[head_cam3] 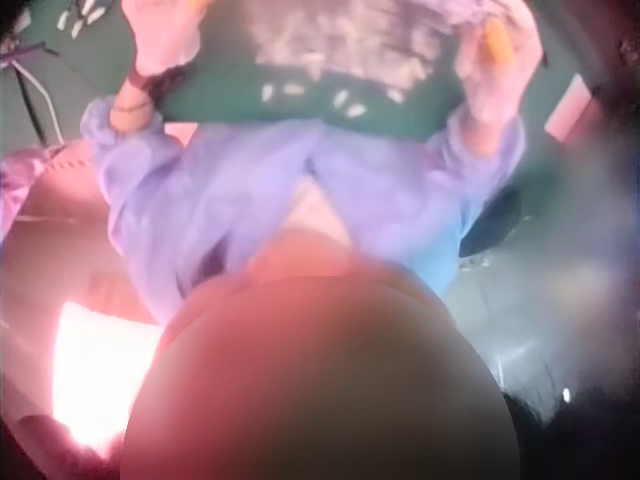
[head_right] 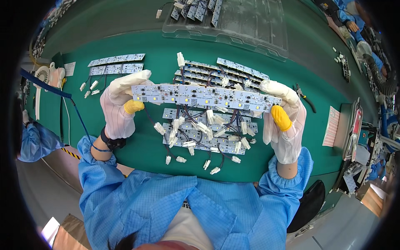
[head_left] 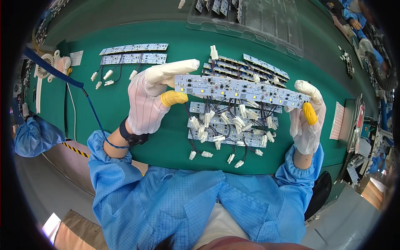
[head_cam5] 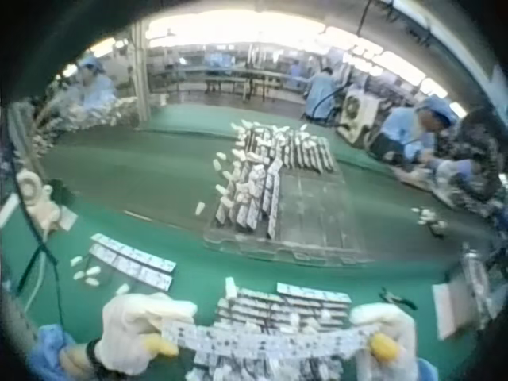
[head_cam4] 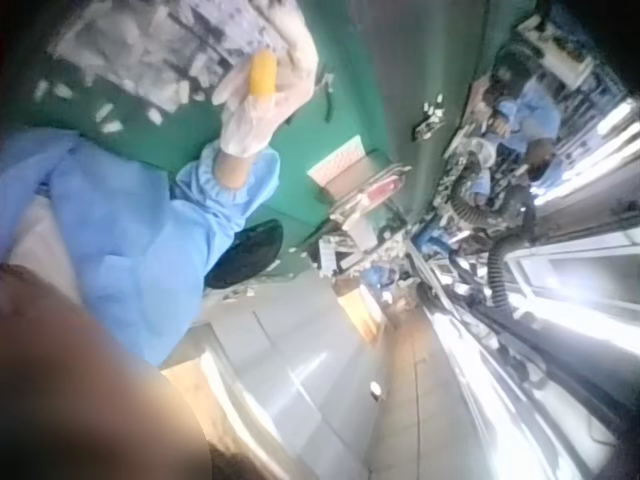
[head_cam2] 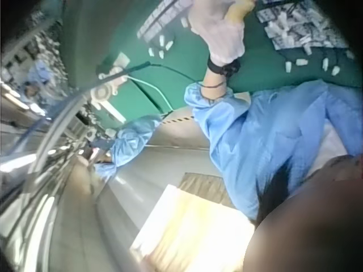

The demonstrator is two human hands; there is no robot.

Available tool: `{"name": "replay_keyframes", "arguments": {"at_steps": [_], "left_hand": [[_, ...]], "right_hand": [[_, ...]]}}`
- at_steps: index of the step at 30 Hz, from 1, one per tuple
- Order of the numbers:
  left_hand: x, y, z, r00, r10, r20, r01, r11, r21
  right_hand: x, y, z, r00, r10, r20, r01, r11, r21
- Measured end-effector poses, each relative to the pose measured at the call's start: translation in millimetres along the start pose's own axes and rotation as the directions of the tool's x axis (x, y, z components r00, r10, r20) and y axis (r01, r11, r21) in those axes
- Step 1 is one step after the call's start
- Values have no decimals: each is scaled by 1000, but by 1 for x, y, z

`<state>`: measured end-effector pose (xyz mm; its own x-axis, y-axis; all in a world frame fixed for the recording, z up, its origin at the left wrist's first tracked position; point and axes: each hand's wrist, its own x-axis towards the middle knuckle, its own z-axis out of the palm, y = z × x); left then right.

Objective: Inspecting and assembling small electronic components onto printed circuit board strips at a factory workbench.

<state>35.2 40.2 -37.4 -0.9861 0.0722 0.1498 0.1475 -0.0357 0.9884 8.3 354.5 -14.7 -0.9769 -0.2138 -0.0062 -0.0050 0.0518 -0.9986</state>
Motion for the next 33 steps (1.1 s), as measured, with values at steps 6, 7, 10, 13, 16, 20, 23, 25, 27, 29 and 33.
{"name": "replay_keyframes", "arguments": {"at_steps": [6,7,10,13,16,20,23,25,27,29,33], "left_hand": [[1,5,-2,997,-20,72,20,1000,-1],[1,4,-3,998,-20,66,20,1000,0],[2,0,-4,995,30,92,-32,999,18],[2,0,-4,993,38,109,-37,999,-16],[2,0,-3,986,93,142,-94,996,4],[2,4,-1,996,28,81,-29,1000,10],[0,0,-7,998,26,56,-33,991,129],[-1,-5,-11,992,101,74,-119,949,294],[-1,-5,-3,995,92,38,-95,991,96],[-2,-10,-5,990,141,-13,-138,983,121],[-2,-13,-6,989,149,-21,-147,985,93]], "right_hand": [[2,-2,3,999,16,-41,-15,1000,10],[2,-3,-1,997,68,-29,-67,998,14],[1,-3,-2,996,87,13,-88,995,44],[1,-3,-1,998,60,24,-62,995,78],[1,0,-3,999,41,30,-45,989,138],[2,4,2,998,-46,-32,51,981,185],[2,5,-2,1000,-19,-5,19,983,180],[2,8,-4,999,-49,-2,48,974,219],[1,8,-2,995,-78,-55,85,987,139],[1,8,-5,994,-112,-5,109,961,253],[1,5,-1,995,-88,-39,95,969,229]]}}
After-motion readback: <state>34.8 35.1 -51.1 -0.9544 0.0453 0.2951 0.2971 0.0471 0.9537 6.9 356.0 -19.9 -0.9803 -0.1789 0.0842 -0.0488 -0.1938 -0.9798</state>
